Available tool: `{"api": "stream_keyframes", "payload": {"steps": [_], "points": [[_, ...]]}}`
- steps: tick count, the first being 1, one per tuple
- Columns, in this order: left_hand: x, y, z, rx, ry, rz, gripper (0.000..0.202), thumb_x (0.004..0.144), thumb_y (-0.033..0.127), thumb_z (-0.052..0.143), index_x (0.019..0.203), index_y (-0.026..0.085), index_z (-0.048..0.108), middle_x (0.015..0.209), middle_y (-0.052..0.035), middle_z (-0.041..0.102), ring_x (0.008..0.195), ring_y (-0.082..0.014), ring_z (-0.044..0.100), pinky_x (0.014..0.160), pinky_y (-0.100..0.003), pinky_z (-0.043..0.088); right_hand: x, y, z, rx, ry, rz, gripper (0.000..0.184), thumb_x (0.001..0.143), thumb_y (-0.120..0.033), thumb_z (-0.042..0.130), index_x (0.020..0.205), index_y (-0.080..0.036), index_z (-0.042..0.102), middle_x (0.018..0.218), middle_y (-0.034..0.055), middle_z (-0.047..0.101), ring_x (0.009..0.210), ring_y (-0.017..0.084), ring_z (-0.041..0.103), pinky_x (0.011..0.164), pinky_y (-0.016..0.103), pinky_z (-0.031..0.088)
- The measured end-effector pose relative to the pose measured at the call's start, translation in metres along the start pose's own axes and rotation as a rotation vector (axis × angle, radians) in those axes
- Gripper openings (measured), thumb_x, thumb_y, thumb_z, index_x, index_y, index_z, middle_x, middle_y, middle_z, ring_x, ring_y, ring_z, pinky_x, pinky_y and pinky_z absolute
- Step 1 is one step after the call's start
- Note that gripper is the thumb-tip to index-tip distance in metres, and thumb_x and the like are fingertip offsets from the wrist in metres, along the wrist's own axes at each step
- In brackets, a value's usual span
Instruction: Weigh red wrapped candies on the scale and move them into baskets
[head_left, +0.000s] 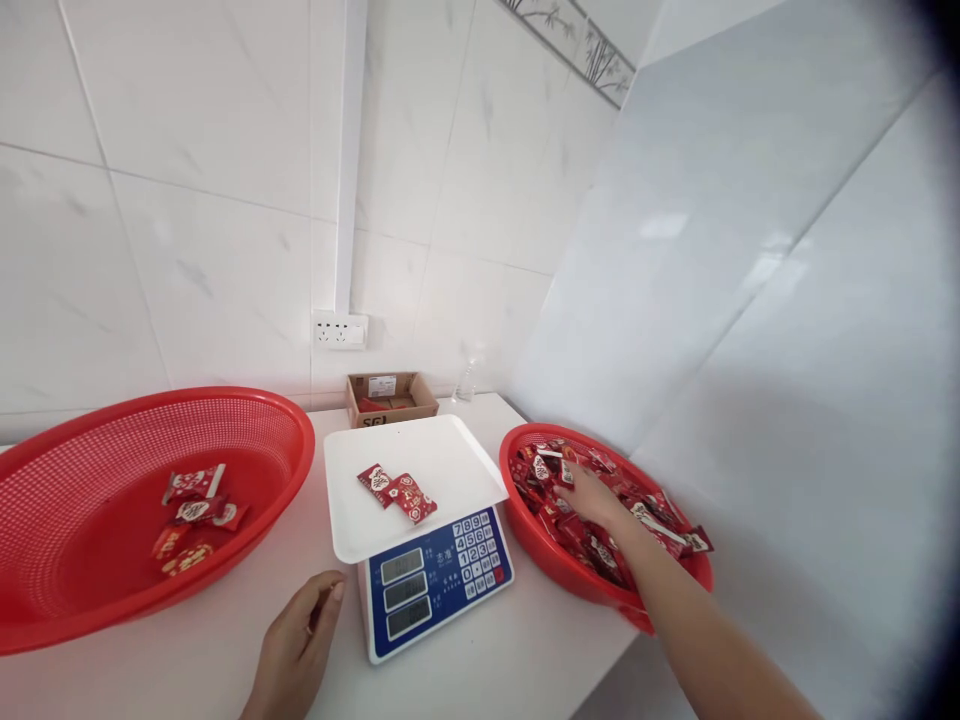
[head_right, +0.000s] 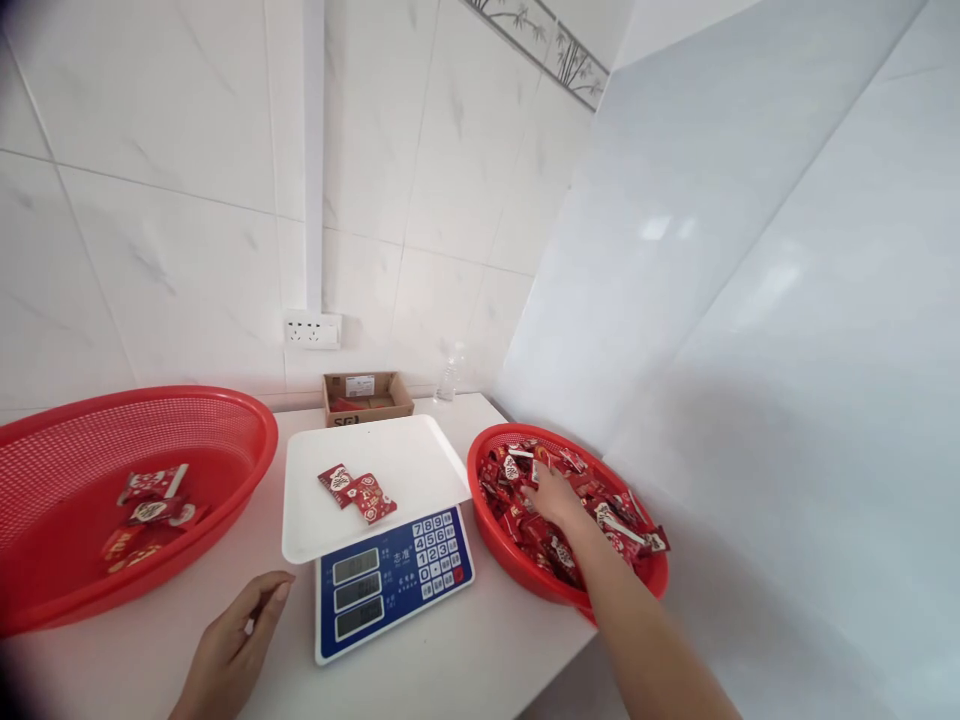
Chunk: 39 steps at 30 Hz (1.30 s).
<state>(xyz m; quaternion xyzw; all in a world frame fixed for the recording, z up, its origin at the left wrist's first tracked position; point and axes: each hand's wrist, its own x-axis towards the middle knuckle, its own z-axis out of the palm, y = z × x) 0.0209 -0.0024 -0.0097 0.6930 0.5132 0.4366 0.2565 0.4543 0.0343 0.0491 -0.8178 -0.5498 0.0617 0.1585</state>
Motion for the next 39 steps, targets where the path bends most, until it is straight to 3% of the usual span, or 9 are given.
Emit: {"api": "stream_keyframes", "payload": {"steps": [4, 8, 12, 20, 27, 33, 39], "points": [[0.001, 0.000, 0.000, 0.005, 0.012, 0.001, 0.029, 0.081, 0.046, 0.047, 0.082, 0.021, 0.061, 0.072, -0.0002, 0.066, 0.062, -0.0153, 0.062, 0.054, -0.020, 0.051, -0.008, 0.012, 0.003, 0.032, -0.059, 0.023, 0.054, 0.069, -0.021, 0.058, 0.121, -0.011, 0.050, 0.120, 0.0193, 0.056, 0.110, 0.030, 0.053, 0.092, 0.042, 0.038], [0.002, 0.000, 0.000, 0.004, 0.004, -0.010, 0.028, 0.081, 0.046, 0.047, 0.082, 0.022, 0.060, 0.071, 0.0003, 0.066, 0.063, -0.0151, 0.063, 0.054, -0.020, 0.051, -0.007, 0.004, 0.001, 0.127, -0.087, -0.038, 0.051, 0.070, -0.019, 0.056, 0.120, -0.016, 0.052, 0.119, 0.0102, 0.059, 0.106, 0.022, 0.056, 0.091, 0.033, 0.040], [0.001, 0.000, 0.000, -0.001, -0.012, -0.020, 0.029, 0.081, 0.046, 0.046, 0.085, 0.022, 0.060, 0.071, 0.0003, 0.065, 0.064, -0.0153, 0.063, 0.054, -0.020, 0.051, -0.006, -0.005, -0.004, 0.200, -0.089, -0.069, 0.046, 0.068, -0.019, 0.057, 0.114, -0.016, 0.058, 0.117, 0.0082, 0.060, 0.104, 0.020, 0.057, 0.091, 0.031, 0.040], [0.001, 0.000, -0.001, -0.013, -0.013, -0.008, 0.026, 0.082, 0.043, 0.046, 0.085, 0.021, 0.061, 0.069, 0.0012, 0.065, 0.064, -0.0150, 0.063, 0.054, -0.019, 0.050, -0.005, -0.011, -0.016, 0.227, 0.024, -0.040, 0.036, 0.069, -0.022, 0.054, 0.103, -0.017, 0.063, 0.107, 0.0076, 0.065, 0.094, 0.021, 0.061, 0.089, 0.036, 0.042], [0.002, 0.000, 0.000, -0.029, -0.033, -0.022, 0.025, 0.082, 0.042, 0.046, 0.084, 0.021, 0.060, 0.070, 0.0014, 0.064, 0.063, -0.0143, 0.062, 0.055, -0.019, 0.049, -0.002, -0.016, -0.034, 0.226, 0.170, -0.039, 0.032, 0.072, -0.030, 0.052, 0.101, -0.020, 0.062, 0.109, 0.0054, 0.064, 0.103, 0.021, 0.056, 0.093, 0.036, 0.039], [0.000, 0.001, 0.001, -0.047, -0.074, -0.030, 0.025, 0.085, 0.039, 0.042, 0.084, 0.020, 0.058, 0.072, 0.0002, 0.063, 0.065, -0.0142, 0.059, 0.056, -0.020, 0.046, -0.009, -0.054, -0.034, 0.404, 0.213, -0.101, 0.033, 0.071, -0.037, 0.055, 0.098, -0.020, 0.061, 0.101, 0.0050, 0.067, 0.091, 0.021, 0.061, 0.087, 0.036, 0.043], [0.000, 0.008, -0.001, -0.085, -0.070, -0.035, 0.026, 0.087, 0.037, 0.040, 0.082, 0.019, 0.058, 0.068, 0.0003, 0.060, 0.060, -0.0132, 0.054, 0.057, -0.021, 0.043, -0.011, -0.116, -0.010, 0.723, 0.015, -0.163, 0.036, 0.073, -0.037, 0.056, 0.104, -0.019, 0.059, 0.104, 0.0075, 0.065, 0.094, 0.021, 0.061, 0.084, 0.034, 0.046]]}}
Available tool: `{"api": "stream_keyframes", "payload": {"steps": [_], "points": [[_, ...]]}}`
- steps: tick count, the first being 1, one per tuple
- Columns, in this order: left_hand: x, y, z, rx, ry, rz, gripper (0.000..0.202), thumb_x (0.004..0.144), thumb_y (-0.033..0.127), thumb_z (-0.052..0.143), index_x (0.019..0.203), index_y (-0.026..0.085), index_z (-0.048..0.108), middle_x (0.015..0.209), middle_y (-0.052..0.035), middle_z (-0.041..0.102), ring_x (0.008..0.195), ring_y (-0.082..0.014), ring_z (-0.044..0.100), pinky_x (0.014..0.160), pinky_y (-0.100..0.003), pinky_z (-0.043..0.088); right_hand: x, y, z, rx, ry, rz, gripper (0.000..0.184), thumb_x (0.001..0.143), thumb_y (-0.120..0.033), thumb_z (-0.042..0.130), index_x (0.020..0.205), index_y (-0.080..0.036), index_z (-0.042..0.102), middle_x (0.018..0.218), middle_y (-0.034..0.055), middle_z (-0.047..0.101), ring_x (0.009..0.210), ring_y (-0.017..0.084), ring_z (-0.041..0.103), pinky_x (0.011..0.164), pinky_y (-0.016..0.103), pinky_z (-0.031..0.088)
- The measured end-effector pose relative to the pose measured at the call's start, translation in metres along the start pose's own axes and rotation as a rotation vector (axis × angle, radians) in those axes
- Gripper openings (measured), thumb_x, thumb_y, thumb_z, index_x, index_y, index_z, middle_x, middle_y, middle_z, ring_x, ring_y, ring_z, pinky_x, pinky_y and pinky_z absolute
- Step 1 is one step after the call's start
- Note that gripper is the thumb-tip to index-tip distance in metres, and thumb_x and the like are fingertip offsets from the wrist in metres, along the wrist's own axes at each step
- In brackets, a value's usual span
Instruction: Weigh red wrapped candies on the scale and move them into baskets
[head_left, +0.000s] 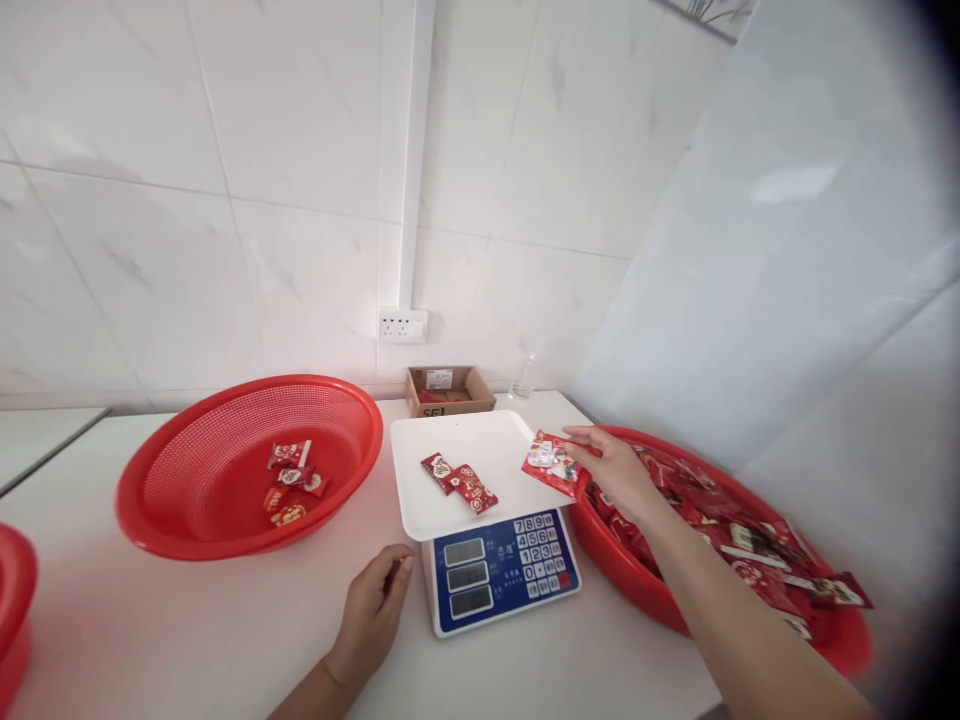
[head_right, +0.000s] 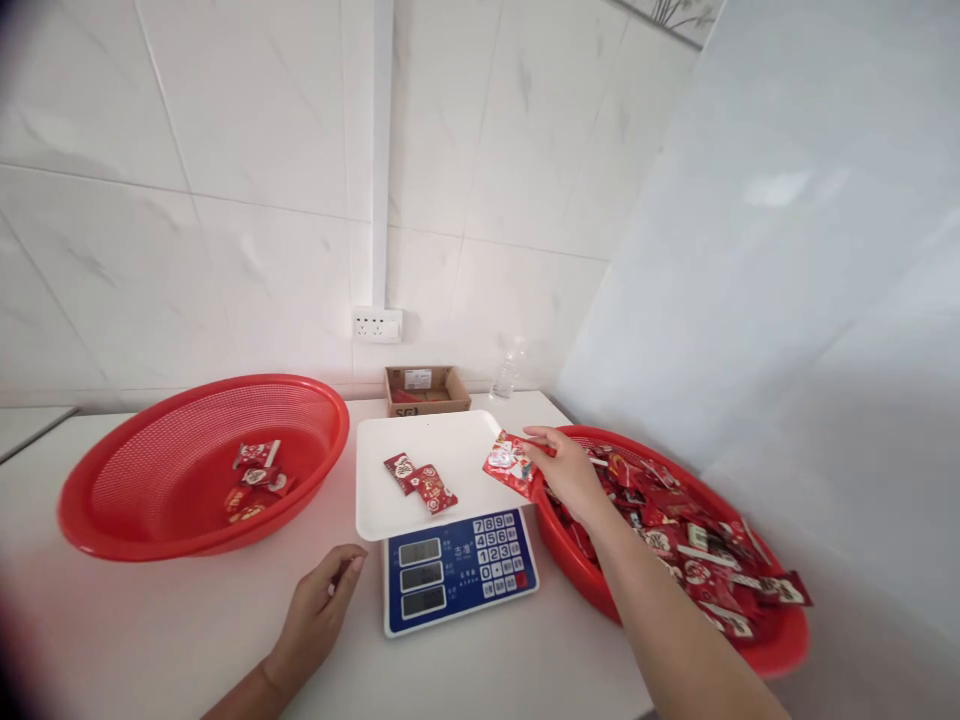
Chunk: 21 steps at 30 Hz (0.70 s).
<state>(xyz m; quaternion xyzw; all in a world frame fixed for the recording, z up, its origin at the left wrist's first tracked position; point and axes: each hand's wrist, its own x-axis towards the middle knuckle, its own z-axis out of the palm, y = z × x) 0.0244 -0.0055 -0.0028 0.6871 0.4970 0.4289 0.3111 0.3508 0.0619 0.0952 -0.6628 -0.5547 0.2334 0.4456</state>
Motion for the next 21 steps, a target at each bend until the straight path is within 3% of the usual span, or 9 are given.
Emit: {"api": "stream_keyframes", "payload": {"steps": [3, 8, 11, 18, 21], "points": [[0.000, 0.001, 0.000, -0.015, 0.004, -0.004, 0.026, 0.087, 0.036, 0.040, 0.082, 0.018, 0.057, 0.067, 0.0004, 0.058, 0.059, -0.0130, 0.052, 0.056, -0.021, 0.042, 0.001, -0.005, 0.030, 0.022, -0.141, 0.006, 0.046, 0.074, -0.036, 0.054, 0.117, -0.018, 0.052, 0.119, 0.0100, 0.057, 0.106, 0.021, 0.056, 0.089, 0.035, 0.044], [-0.001, -0.002, 0.001, -0.027, 0.000, -0.007, 0.026, 0.087, 0.036, 0.039, 0.081, 0.018, 0.056, 0.065, 0.0012, 0.054, 0.057, -0.0123, 0.048, 0.055, -0.021, 0.041, -0.016, -0.010, 0.074, -0.272, -0.402, -0.178, 0.056, 0.079, -0.041, 0.049, 0.130, -0.019, 0.043, 0.140, 0.0087, 0.037, 0.129, 0.022, 0.032, 0.106, 0.040, 0.026], [-0.001, -0.003, 0.002, -0.034, -0.008, -0.004, 0.026, 0.087, 0.036, 0.039, 0.081, 0.018, 0.056, 0.065, 0.0010, 0.053, 0.057, -0.0123, 0.047, 0.056, -0.021, 0.040, -0.028, -0.017, 0.093, -0.362, -0.468, -0.222, 0.055, 0.081, -0.043, 0.046, 0.131, -0.020, 0.043, 0.144, 0.0077, 0.029, 0.134, 0.023, 0.020, 0.108, 0.043, 0.018], [-0.001, -0.003, 0.002, -0.041, -0.007, -0.011, 0.025, 0.088, 0.036, 0.039, 0.081, 0.018, 0.056, 0.064, 0.0020, 0.051, 0.057, -0.0120, 0.046, 0.055, -0.021, 0.040, -0.028, -0.037, 0.109, -0.352, -0.586, -0.337, 0.066, 0.075, -0.049, 0.054, 0.135, -0.026, 0.037, 0.148, 0.0073, 0.019, 0.136, 0.025, 0.009, 0.107, 0.048, 0.011], [-0.002, -0.002, 0.002, -0.041, -0.015, -0.008, 0.026, 0.088, 0.036, 0.039, 0.082, 0.018, 0.056, 0.064, 0.0020, 0.051, 0.057, -0.0119, 0.046, 0.056, -0.021, 0.040, -0.027, -0.043, 0.111, -0.384, -0.661, -0.384, 0.061, 0.074, -0.055, 0.054, 0.130, -0.033, 0.043, 0.148, 0.0046, 0.017, 0.136, 0.027, 0.004, 0.105, 0.053, 0.003]]}}
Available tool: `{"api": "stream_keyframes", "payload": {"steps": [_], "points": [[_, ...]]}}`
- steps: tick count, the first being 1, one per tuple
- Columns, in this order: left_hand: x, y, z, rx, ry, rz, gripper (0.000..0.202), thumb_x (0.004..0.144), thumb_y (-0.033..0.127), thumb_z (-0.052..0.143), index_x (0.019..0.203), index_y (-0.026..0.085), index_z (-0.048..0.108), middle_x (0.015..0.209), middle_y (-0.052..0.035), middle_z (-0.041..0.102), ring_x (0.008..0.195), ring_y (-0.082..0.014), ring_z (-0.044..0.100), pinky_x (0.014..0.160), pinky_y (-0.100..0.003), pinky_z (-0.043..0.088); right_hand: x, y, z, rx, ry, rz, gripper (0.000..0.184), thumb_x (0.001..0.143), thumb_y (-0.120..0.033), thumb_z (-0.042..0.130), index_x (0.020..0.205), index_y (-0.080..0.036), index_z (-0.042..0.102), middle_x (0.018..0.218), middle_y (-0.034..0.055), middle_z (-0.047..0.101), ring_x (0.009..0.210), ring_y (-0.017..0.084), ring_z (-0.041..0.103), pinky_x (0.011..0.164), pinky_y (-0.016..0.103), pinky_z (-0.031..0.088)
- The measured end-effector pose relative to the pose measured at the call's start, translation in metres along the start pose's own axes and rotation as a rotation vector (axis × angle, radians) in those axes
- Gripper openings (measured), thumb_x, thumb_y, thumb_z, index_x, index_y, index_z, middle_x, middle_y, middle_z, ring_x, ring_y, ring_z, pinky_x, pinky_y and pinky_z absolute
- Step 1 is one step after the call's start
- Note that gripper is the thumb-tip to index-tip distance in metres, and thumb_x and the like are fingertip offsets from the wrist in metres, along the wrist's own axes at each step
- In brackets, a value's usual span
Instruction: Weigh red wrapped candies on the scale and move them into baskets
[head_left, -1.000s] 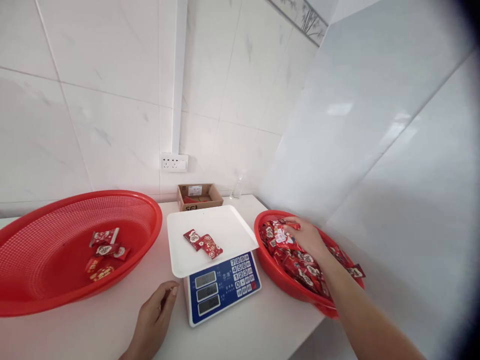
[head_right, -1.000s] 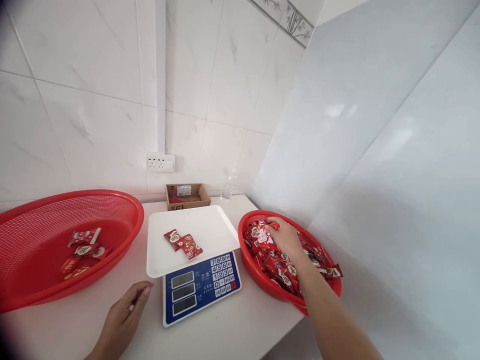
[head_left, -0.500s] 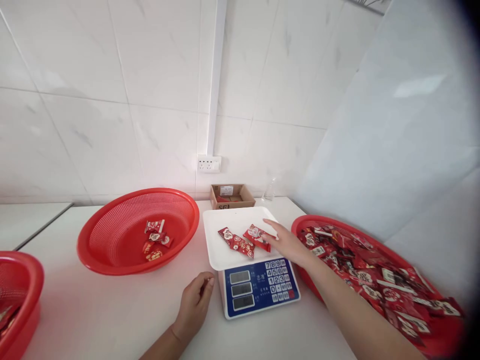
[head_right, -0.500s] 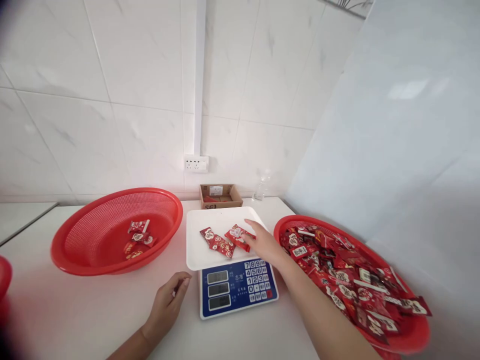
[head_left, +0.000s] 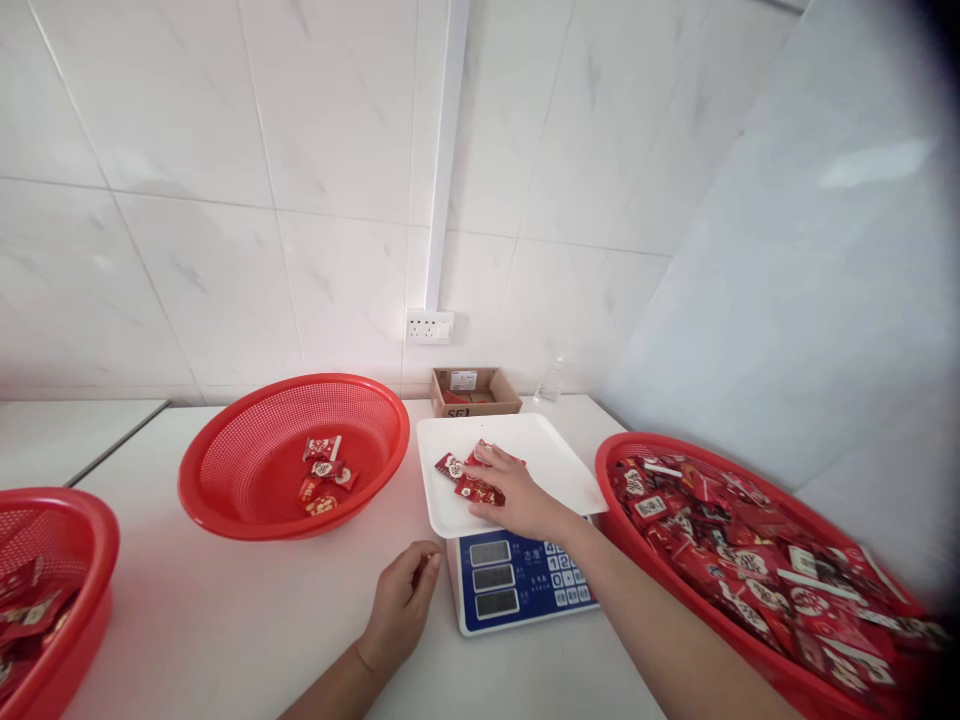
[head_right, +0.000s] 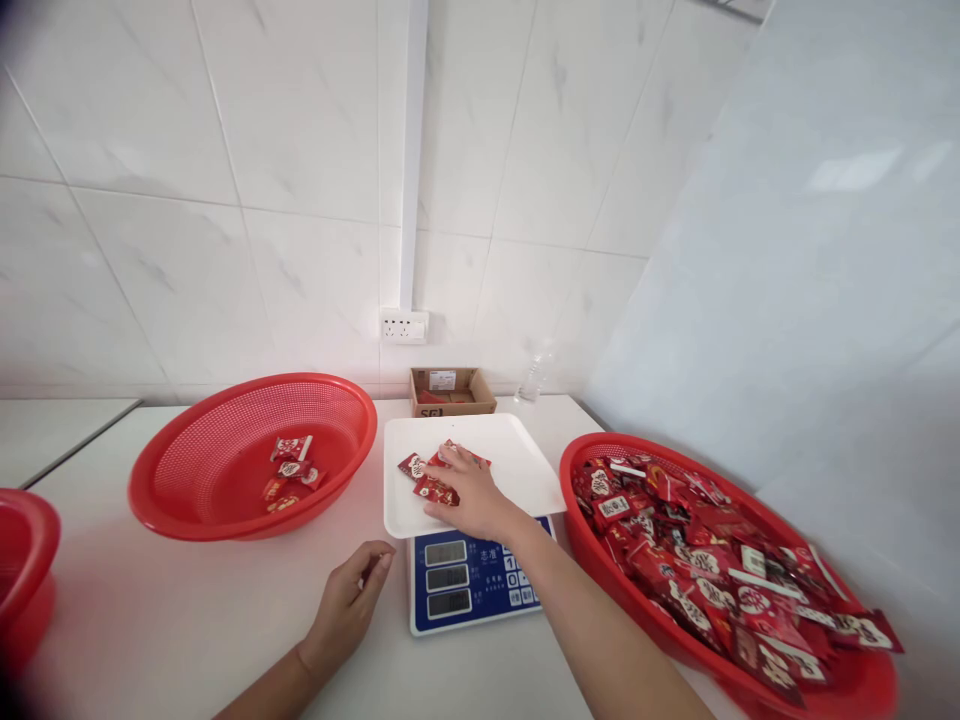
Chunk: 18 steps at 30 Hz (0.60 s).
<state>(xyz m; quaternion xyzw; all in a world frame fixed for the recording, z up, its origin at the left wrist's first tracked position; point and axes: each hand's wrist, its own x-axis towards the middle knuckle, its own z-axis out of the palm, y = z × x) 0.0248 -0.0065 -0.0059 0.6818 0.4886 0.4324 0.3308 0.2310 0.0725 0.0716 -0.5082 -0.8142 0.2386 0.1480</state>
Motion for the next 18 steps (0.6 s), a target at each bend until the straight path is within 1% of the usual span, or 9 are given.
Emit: {"api": "stream_keyframes", "payload": {"steps": [2, 4, 6, 7, 10, 12, 13, 16, 18], "points": [[0.000, 0.000, 0.000, 0.009, 0.004, 0.003, 0.026, 0.088, 0.036, 0.039, 0.082, 0.018, 0.056, 0.064, 0.0020, 0.052, 0.057, -0.0119, 0.047, 0.055, -0.021, 0.040, -0.001, -0.003, 0.000, -0.004, -0.006, -0.025, 0.052, 0.074, -0.054, 0.055, 0.122, -0.033, 0.053, 0.147, 0.0042, 0.023, 0.136, 0.027, 0.007, 0.105, 0.053, 0.003], [0.000, 0.001, 0.000, 0.020, 0.010, 0.003, 0.026, 0.088, 0.037, 0.039, 0.081, 0.018, 0.056, 0.063, 0.0022, 0.052, 0.056, -0.0119, 0.047, 0.055, -0.020, 0.040, -0.003, -0.004, 0.000, 0.017, 0.023, -0.041, 0.041, 0.075, -0.052, 0.056, 0.109, -0.029, 0.063, 0.144, 0.0046, 0.030, 0.135, 0.027, 0.013, 0.106, 0.051, 0.009], [0.001, 0.001, -0.001, 0.026, 0.013, 0.003, 0.026, 0.087, 0.037, 0.039, 0.081, 0.018, 0.056, 0.063, 0.0019, 0.053, 0.056, -0.0119, 0.047, 0.055, -0.020, 0.040, -0.008, 0.001, -0.004, 0.047, 0.082, -0.039, 0.036, 0.076, -0.049, 0.056, 0.101, -0.026, 0.066, 0.141, 0.0052, 0.035, 0.133, 0.026, 0.020, 0.106, 0.048, 0.016], [0.001, 0.002, -0.001, 0.027, 0.013, 0.004, 0.027, 0.087, 0.037, 0.039, 0.081, 0.018, 0.056, 0.064, 0.0015, 0.054, 0.056, -0.0120, 0.048, 0.055, -0.020, 0.040, -0.011, 0.007, -0.007, 0.059, 0.127, -0.028, 0.036, 0.077, -0.048, 0.055, 0.102, -0.025, 0.065, 0.140, 0.0057, 0.037, 0.132, 0.025, 0.023, 0.106, 0.046, 0.020], [0.001, 0.002, -0.002, 0.041, 0.006, 0.004, 0.028, 0.087, 0.038, 0.038, 0.081, 0.018, 0.056, 0.067, 0.0004, 0.057, 0.058, -0.0125, 0.050, 0.056, -0.021, 0.042, -0.025, 0.041, -0.025, 0.059, 0.336, 0.051, 0.039, 0.080, -0.045, 0.049, 0.110, -0.023, 0.060, 0.133, 0.0075, 0.045, 0.126, 0.021, 0.036, 0.105, 0.040, 0.026], [0.001, 0.002, -0.002, 0.056, 0.003, 0.000, 0.028, 0.087, 0.039, 0.038, 0.082, 0.018, 0.057, 0.069, -0.0001, 0.059, 0.060, -0.0130, 0.052, 0.057, -0.021, 0.043, -0.038, 0.072, -0.044, -0.006, 0.465, 0.175, 0.038, 0.082, -0.041, 0.045, 0.111, -0.021, 0.058, 0.127, 0.0077, 0.052, 0.119, 0.020, 0.044, 0.103, 0.037, 0.030], [0.001, 0.001, -0.002, 0.062, 0.001, -0.002, 0.029, 0.087, 0.040, 0.038, 0.082, 0.018, 0.057, 0.070, -0.0002, 0.060, 0.060, -0.0132, 0.053, 0.057, -0.021, 0.043, -0.047, 0.087, -0.053, -0.052, 0.489, 0.267, 0.037, 0.083, -0.038, 0.043, 0.112, -0.020, 0.057, 0.124, 0.0079, 0.054, 0.116, 0.020, 0.047, 0.102, 0.037, 0.031], [0.002, 0.000, -0.001, 0.075, -0.006, -0.004, 0.029, 0.087, 0.041, 0.039, 0.083, 0.019, 0.057, 0.071, -0.0001, 0.062, 0.062, -0.0136, 0.055, 0.057, -0.021, 0.044, -0.078, 0.124, -0.073, -0.139, 0.414, 0.469, 0.037, 0.083, -0.030, 0.041, 0.114, -0.017, 0.056, 0.118, 0.0102, 0.058, 0.110, 0.021, 0.053, 0.096, 0.036, 0.037], [0.003, -0.001, -0.001, 0.078, -0.007, 0.002, 0.028, 0.086, 0.041, 0.040, 0.083, 0.019, 0.058, 0.071, 0.0000, 0.062, 0.062, -0.0139, 0.056, 0.057, -0.021, 0.045, -0.098, 0.138, -0.077, -0.139, 0.301, 0.507, 0.040, 0.076, -0.029, 0.052, 0.113, -0.017, 0.058, 0.117, 0.0098, 0.059, 0.104, 0.022, 0.057, 0.090, 0.034, 0.042]]}}
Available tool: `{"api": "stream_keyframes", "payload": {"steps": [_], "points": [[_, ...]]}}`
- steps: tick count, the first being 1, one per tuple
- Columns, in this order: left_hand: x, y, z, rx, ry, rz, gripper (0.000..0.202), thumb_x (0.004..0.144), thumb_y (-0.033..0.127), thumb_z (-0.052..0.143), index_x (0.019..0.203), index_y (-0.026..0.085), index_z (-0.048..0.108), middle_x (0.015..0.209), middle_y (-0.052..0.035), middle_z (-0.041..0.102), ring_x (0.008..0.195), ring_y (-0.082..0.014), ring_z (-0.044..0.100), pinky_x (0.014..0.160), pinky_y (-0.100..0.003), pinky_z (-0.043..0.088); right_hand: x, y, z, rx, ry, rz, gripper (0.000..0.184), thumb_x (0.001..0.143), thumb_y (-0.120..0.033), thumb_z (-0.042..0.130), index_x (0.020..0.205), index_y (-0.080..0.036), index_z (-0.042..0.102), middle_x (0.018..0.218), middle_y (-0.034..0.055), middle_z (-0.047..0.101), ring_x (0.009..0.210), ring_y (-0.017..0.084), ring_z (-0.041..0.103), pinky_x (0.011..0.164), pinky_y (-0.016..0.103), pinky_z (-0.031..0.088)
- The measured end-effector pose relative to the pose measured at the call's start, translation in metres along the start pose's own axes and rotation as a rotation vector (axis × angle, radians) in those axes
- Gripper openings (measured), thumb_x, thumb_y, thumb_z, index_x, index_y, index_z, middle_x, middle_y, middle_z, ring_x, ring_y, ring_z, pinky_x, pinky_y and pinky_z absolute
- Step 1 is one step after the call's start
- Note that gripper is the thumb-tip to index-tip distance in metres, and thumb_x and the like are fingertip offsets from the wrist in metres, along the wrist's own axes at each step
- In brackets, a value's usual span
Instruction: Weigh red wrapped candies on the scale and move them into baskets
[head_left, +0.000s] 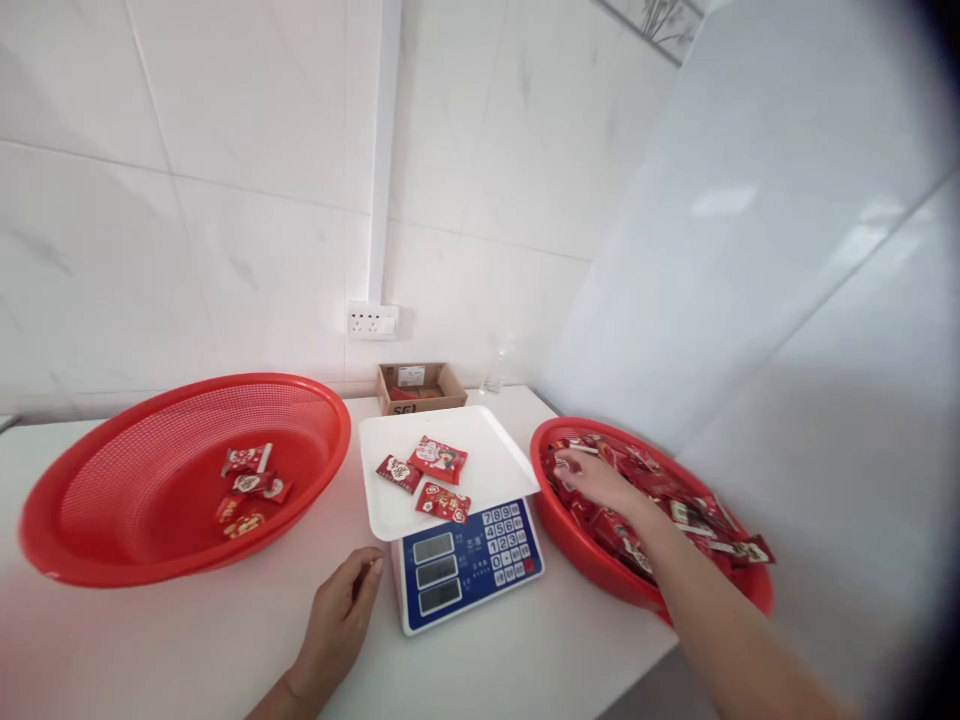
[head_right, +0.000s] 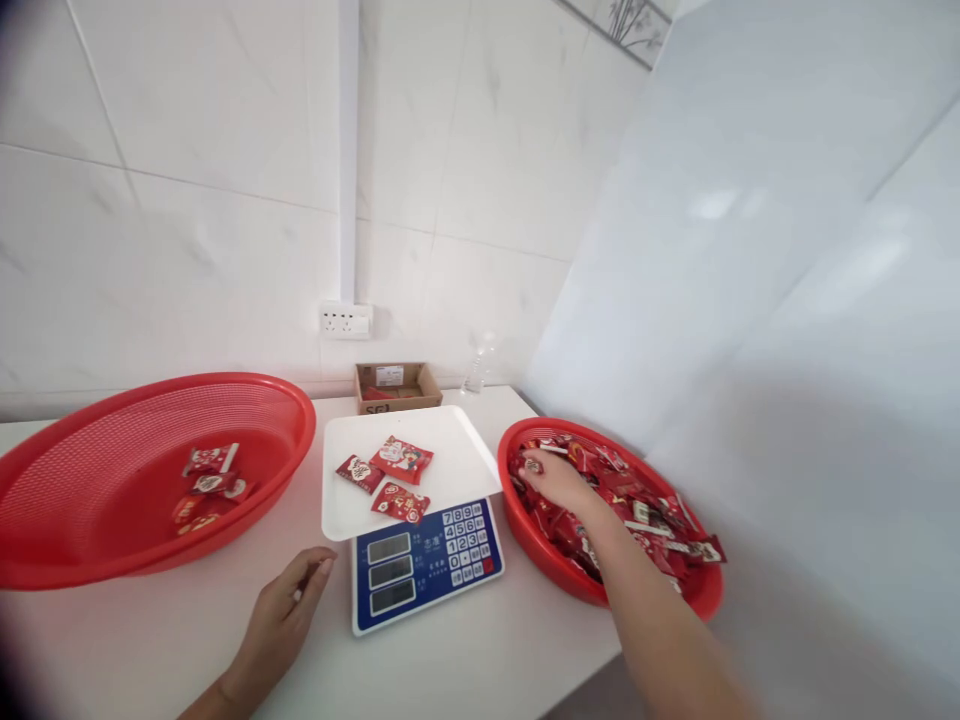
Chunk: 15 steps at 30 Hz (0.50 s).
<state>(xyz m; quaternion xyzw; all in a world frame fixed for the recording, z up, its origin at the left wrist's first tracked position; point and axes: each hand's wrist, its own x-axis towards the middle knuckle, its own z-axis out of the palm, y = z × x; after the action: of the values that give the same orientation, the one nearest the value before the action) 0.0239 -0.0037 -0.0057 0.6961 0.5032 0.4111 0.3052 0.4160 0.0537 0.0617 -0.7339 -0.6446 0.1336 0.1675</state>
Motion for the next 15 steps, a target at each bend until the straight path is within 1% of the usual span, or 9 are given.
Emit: {"api": "stream_keyframes", "payload": {"steps": [2, 4, 5, 7, 9, 11, 13, 15], "points": [[0.001, 0.000, 0.000, 0.003, 0.009, 0.003, 0.028, 0.084, 0.042, 0.041, 0.082, 0.020, 0.059, 0.070, 0.0001, 0.063, 0.062, -0.0142, 0.058, 0.056, -0.021, 0.046, -0.011, 0.015, 0.001, -0.032, -0.106, 0.016, 0.049, 0.064, -0.026, 0.065, 0.112, -0.019, 0.059, 0.118, 0.0090, 0.059, 0.100, 0.023, 0.059, 0.085, 0.031, 0.045], [0.002, 0.000, -0.001, 0.011, 0.025, -0.002, 0.028, 0.083, 0.042, 0.043, 0.081, 0.020, 0.060, 0.070, 0.0003, 0.064, 0.062, -0.0144, 0.059, 0.056, -0.020, 0.047, -0.019, 0.025, 0.004, -0.073, -0.149, 0.040, 0.054, 0.058, -0.022, 0.068, 0.111, -0.018, 0.060, 0.121, 0.0106, 0.057, 0.100, 0.025, 0.059, 0.085, 0.031, 0.045], [0.002, 0.001, -0.001, 0.016, 0.033, -0.006, 0.028, 0.083, 0.042, 0.043, 0.081, 0.020, 0.060, 0.069, 0.0005, 0.064, 0.062, -0.0145, 0.059, 0.055, -0.020, 0.047, -0.021, 0.029, 0.004, -0.095, -0.150, 0.053, 0.052, 0.059, -0.021, 0.067, 0.110, -0.018, 0.060, 0.121, 0.0115, 0.057, 0.101, 0.025, 0.058, 0.085, 0.032, 0.044], [0.002, 0.001, -0.002, 0.023, 0.042, -0.014, 0.027, 0.082, 0.042, 0.044, 0.081, 0.021, 0.060, 0.068, 0.0009, 0.064, 0.062, -0.0146, 0.060, 0.055, -0.020, 0.047, -0.022, 0.036, 0.002, -0.134, -0.137, 0.078, 0.040, 0.065, -0.020, 0.061, 0.105, -0.017, 0.061, 0.114, 0.0113, 0.060, 0.099, 0.025, 0.059, 0.085, 0.032, 0.043], [0.002, 0.001, -0.002, 0.030, 0.043, -0.021, 0.027, 0.082, 0.042, 0.044, 0.080, 0.021, 0.060, 0.066, 0.0013, 0.063, 0.061, -0.0146, 0.060, 0.055, -0.020, 0.047, -0.020, 0.041, -0.004, -0.174, -0.120, 0.114, 0.028, 0.071, -0.016, 0.052, 0.096, -0.017, 0.063, 0.101, 0.0100, 0.066, 0.090, 0.024, 0.061, 0.080, 0.033, 0.044], [0.002, 0.001, -0.002, 0.034, 0.041, -0.023, 0.027, 0.082, 0.043, 0.044, 0.080, 0.021, 0.060, 0.066, 0.0015, 0.063, 0.061, -0.0145, 0.060, 0.054, -0.020, 0.048, -0.017, 0.045, -0.008, -0.211, -0.107, 0.147, 0.022, 0.074, -0.015, 0.048, 0.090, -0.018, 0.063, 0.089, 0.0090, 0.068, 0.084, 0.024, 0.062, 0.075, 0.033, 0.044], [0.002, 0.001, -0.002, 0.034, 0.039, -0.018, 0.027, 0.082, 0.043, 0.044, 0.082, 0.021, 0.060, 0.067, 0.0016, 0.063, 0.061, -0.0145, 0.060, 0.055, -0.020, 0.048, -0.013, 0.046, -0.009, -0.231, -0.100, 0.148, 0.022, 0.076, -0.019, 0.049, 0.092, -0.019, 0.063, 0.091, 0.0085, 0.067, 0.086, 0.024, 0.062, 0.076, 0.032, 0.044], [0.002, 0.000, -0.002, 0.036, 0.037, -0.013, 0.027, 0.082, 0.043, 0.044, 0.083, 0.021, 0.060, 0.068, 0.0016, 0.063, 0.061, -0.0145, 0.060, 0.055, -0.020, 0.048, -0.009, 0.046, -0.006, -0.236, -0.097, 0.121, 0.029, 0.076, -0.022, 0.051, 0.103, -0.020, 0.061, 0.104, 0.0089, 0.065, 0.096, 0.023, 0.059, 0.083, 0.031, 0.042]]}}
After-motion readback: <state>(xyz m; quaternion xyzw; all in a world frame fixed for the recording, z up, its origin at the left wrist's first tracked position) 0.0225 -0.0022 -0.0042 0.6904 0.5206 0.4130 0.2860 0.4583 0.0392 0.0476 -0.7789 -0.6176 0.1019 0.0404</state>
